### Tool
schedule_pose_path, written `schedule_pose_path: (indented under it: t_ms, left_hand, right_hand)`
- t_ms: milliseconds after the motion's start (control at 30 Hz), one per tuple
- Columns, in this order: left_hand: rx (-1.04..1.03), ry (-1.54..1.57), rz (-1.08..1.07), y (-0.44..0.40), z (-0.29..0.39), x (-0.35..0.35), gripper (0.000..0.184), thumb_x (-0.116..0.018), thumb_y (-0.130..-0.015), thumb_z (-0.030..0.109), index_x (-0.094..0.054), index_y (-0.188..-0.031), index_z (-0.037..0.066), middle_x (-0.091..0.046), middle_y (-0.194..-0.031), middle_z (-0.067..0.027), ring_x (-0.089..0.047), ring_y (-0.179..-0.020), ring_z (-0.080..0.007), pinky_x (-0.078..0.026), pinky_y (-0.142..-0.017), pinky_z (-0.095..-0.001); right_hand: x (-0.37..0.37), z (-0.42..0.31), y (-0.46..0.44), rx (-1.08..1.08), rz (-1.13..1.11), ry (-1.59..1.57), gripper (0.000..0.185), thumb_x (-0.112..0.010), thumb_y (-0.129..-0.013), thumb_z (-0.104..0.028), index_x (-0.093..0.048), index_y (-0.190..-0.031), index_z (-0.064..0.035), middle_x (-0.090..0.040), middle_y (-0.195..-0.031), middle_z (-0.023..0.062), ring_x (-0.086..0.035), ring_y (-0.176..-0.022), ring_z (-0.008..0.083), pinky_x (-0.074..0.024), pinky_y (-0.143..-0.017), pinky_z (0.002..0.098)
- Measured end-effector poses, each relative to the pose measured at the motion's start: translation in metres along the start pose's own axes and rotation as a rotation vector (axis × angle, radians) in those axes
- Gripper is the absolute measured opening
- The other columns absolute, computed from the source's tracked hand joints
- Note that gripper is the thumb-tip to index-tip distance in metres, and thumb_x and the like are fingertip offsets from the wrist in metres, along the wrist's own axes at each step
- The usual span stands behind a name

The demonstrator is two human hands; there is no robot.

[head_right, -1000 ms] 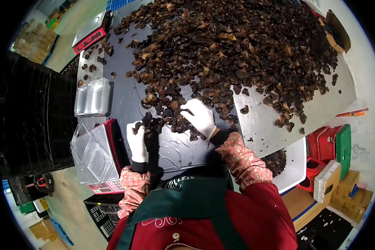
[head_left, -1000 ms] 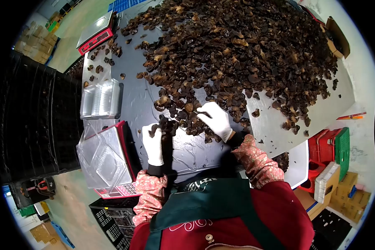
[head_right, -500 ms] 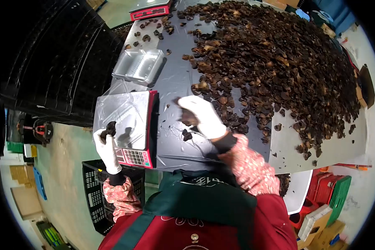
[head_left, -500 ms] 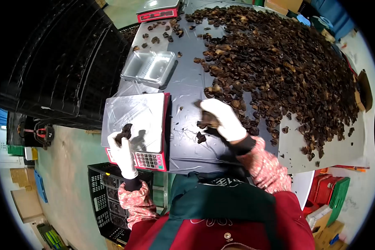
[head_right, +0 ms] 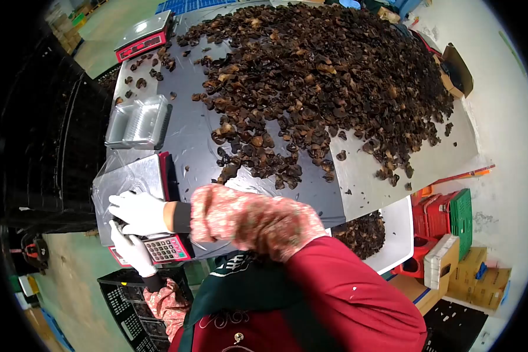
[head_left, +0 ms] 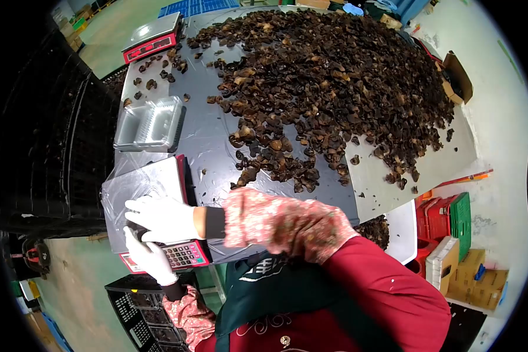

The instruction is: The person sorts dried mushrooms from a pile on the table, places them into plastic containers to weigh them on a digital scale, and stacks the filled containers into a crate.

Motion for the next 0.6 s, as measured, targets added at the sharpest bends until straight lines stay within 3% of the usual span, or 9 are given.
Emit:
schedule_pose_path:
  t_ms: [67, 133, 167, 200, 300, 367, 433, 500, 600]
  left_hand:
    - [0.004, -0.125, 0.087, -0.004, 0.003, 0.003, 0.049, -0.048, -0.087, -0.007, -0.051, -0.136, -0.003, -0.057, -0.133, -0.0204, -0.055, -0.119, -0.0341, -0.041, -0.103, -0.0404]
    - [-0.063, 0.089, 0.167, -0.007, 0.040, 0.008, 0.039, -0.049, -0.091, -0.005, -0.055, -0.129, -0.003, -0.060, -0.124, -0.0185, -0.057, -0.115, -0.0308, -0.042, -0.102, -0.0376]
    - [-0.086, 0.237, 0.158, -0.007, 0.063, 0.007, 0.035, -0.049, -0.092, -0.004, -0.057, -0.126, -0.004, -0.061, -0.121, -0.0178, -0.058, -0.113, -0.0300, -0.042, -0.102, -0.0372]
    - [-0.128, 0.393, 0.122, -0.006, 0.087, -0.001, 0.031, -0.050, -0.091, -0.005, -0.059, -0.120, -0.003, -0.062, -0.116, -0.0161, -0.058, -0.109, -0.0293, -0.043, -0.099, -0.0371]
    - [-0.254, 0.638, -0.224, 0.012, 0.147, -0.051, 0.026, -0.057, -0.089, -0.001, -0.063, -0.115, 0.001, -0.061, -0.118, -0.0174, -0.058, -0.111, -0.0316, -0.044, -0.100, -0.0401]
    - [-0.331, 0.609, -0.363, 0.028, 0.169, -0.107, 0.030, -0.064, -0.087, 0.008, -0.062, -0.117, 0.005, -0.060, -0.120, -0.0179, -0.058, -0.113, -0.0341, -0.046, -0.098, -0.0407]
    - [-0.411, 0.366, -0.441, 0.031, 0.193, -0.146, 0.041, -0.067, -0.085, 0.021, -0.059, -0.123, 0.006, -0.059, -0.117, -0.0169, -0.058, -0.103, -0.0341, -0.048, -0.086, -0.0419]
    - [-0.425, 0.127, -0.600, 0.033, 0.207, -0.164, 0.035, -0.069, -0.083, 0.022, -0.060, -0.114, 0.006, -0.058, -0.106, -0.0144, -0.058, -0.095, -0.0324, -0.048, -0.079, -0.0417]
    - [-0.497, 0.042, -0.601, 0.043, 0.202, -0.180, 0.025, -0.068, -0.082, 0.021, -0.060, -0.102, 0.007, -0.056, -0.096, -0.0126, -0.057, -0.089, -0.0309, -0.047, -0.073, -0.0421]
  right_hand:
    - [0.042, 0.014, 0.029, -0.061, 0.095, 0.005, 0.047, -0.062, -0.080, -0.029, -0.060, -0.117, 0.0000, -0.058, -0.125, 0.0183, -0.056, -0.112, 0.0330, -0.0520, -0.088, 0.0419]
    - [0.104, 0.041, 0.063, -0.174, 0.173, 0.150, 0.031, -0.063, -0.081, -0.029, -0.068, -0.101, -0.0064, -0.066, -0.107, 0.0145, -0.060, -0.105, 0.0329, -0.0515, -0.086, 0.0427]
    - [0.120, 0.074, 0.099, -0.202, 0.305, 0.301, 0.034, -0.065, -0.078, -0.032, -0.069, -0.101, -0.0077, -0.066, -0.105, 0.0137, -0.061, -0.101, 0.0324, -0.0503, -0.087, 0.0429]
    - [0.141, 0.100, 0.130, -0.542, 0.222, 0.381, 0.042, -0.067, -0.078, -0.038, -0.068, -0.109, -0.0099, -0.065, -0.112, 0.0136, -0.059, -0.107, 0.0320, -0.0489, -0.090, 0.0443]
    - [0.141, 0.177, 0.224, -0.790, 0.282, 0.743, 0.055, -0.070, -0.079, -0.049, -0.063, -0.123, -0.0169, -0.059, -0.127, 0.0115, -0.052, -0.120, 0.0329, -0.0438, -0.098, 0.0463]
    - [0.133, 0.184, 0.246, -0.748, 0.165, 0.699, 0.049, -0.073, -0.077, -0.044, -0.066, -0.119, -0.0186, -0.058, -0.128, 0.0114, -0.052, -0.119, 0.0333, -0.0422, -0.100, 0.0452]
    - [0.128, 0.177, 0.254, -0.759, 0.271, 0.428, 0.027, -0.075, -0.078, -0.028, -0.071, -0.100, -0.0142, -0.061, -0.116, 0.0084, -0.055, -0.111, 0.0312, -0.0441, -0.093, 0.0447]
    - [0.128, 0.168, 0.264, -0.708, 0.347, 0.415, 0.019, -0.073, -0.079, -0.024, -0.069, -0.093, -0.0104, -0.062, -0.108, 0.0081, -0.055, -0.104, 0.0305, -0.0449, -0.090, 0.0419]
    - [0.140, 0.160, 0.289, -0.695, 0.558, 0.292, 0.017, -0.071, -0.080, -0.017, -0.065, -0.092, -0.0065, -0.062, -0.104, 0.0097, -0.057, -0.098, 0.0301, -0.0467, -0.086, 0.0387]
Point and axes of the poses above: each hand's wrist, its own y-axis away from the middle knuckle, its own x-axis out of the back of the hand, z = x × y, the point moved 2 cm from there along -y, towards the middle knuckle
